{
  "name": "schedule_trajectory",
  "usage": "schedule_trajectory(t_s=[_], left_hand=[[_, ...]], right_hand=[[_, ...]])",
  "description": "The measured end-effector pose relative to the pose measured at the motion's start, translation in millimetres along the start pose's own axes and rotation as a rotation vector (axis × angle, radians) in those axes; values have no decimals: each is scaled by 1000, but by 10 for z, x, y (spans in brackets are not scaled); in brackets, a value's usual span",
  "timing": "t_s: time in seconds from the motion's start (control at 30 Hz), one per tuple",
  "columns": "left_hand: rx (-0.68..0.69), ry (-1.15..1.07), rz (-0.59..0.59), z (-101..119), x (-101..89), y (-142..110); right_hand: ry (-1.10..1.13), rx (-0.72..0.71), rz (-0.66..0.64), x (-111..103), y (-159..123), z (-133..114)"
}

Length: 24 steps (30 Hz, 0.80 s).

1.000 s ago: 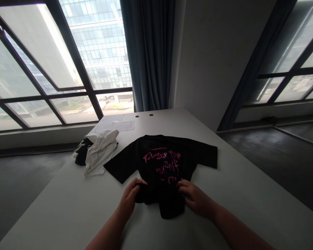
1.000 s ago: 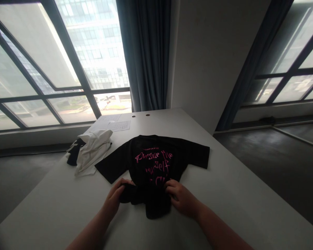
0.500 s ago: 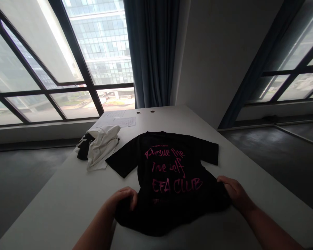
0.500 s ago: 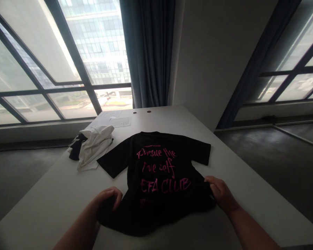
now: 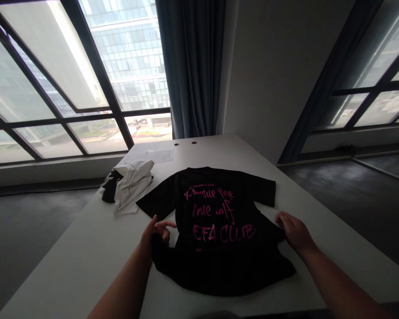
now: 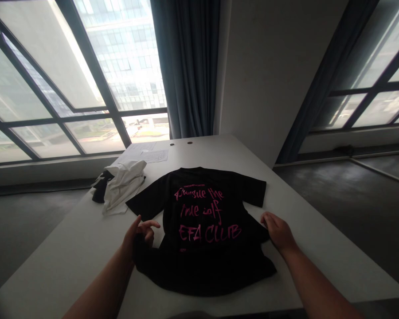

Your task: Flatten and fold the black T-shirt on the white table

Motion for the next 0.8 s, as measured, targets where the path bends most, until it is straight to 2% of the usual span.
schedule_trajectory(t_s=[0.1, 0.2, 0.3, 0.4, 0.6, 0.8], left_hand=[[30, -62, -8, 26, -54, 28], [52, -62, -62, 44, -82, 31], [61, -51, -61, 37, -77, 30], [66, -38, -33, 24, -63, 39], [103, -12, 71, 80, -37, 56], [88, -87, 154, 98, 7, 93]], right_hand=[[-31, -38, -28, 6, -12, -55], [-33, -41, -25, 5, -19, -101], [-54, -42, -20, 3, -20, -128], [-87, -63, -45, 10, -23, -158], [6, -243, -86, 56, -11, -193], [18, -228, -112, 77, 21, -143]])
Point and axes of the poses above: each hand's wrist, its own y-axis towards the middle knuckle, its own x-axis out of the palm, z = x × y, the point moved 1 cm from there along y, towards the middle knuckle, and after that the axes turned 10 degrees about z, right-handed, at the moved point
